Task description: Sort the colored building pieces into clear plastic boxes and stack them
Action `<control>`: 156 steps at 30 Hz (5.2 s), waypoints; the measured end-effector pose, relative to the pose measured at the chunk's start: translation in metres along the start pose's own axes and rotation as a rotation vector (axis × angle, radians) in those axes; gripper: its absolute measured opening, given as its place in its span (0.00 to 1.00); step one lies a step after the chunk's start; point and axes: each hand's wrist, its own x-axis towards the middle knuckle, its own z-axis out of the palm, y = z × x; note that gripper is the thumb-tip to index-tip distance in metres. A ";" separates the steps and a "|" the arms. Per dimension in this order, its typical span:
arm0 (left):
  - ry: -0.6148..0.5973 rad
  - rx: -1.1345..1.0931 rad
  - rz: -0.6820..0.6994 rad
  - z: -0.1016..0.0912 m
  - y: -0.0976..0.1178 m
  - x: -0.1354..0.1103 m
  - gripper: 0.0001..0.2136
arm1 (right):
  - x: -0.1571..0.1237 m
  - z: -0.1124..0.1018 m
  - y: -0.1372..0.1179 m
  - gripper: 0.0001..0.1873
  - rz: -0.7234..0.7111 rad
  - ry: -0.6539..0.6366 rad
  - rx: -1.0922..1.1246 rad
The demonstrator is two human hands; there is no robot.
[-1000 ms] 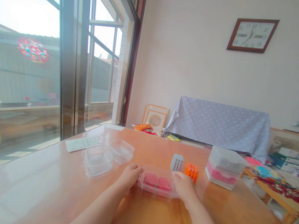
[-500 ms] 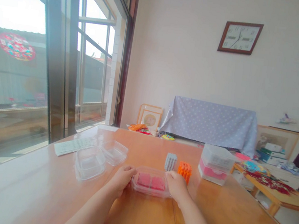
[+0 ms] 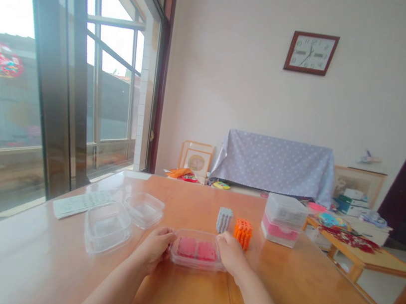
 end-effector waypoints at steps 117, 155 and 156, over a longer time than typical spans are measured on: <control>0.458 1.352 0.287 -0.011 0.010 -0.020 0.17 | -0.062 -0.123 0.086 0.20 -0.434 0.483 -0.774; 0.215 1.417 0.450 0.016 0.008 -0.032 0.18 | -0.086 0.001 -0.022 0.16 -0.496 0.167 -0.323; 0.177 1.408 0.471 0.021 0.009 -0.038 0.18 | -0.084 0.000 -0.021 0.16 -0.493 0.173 -0.322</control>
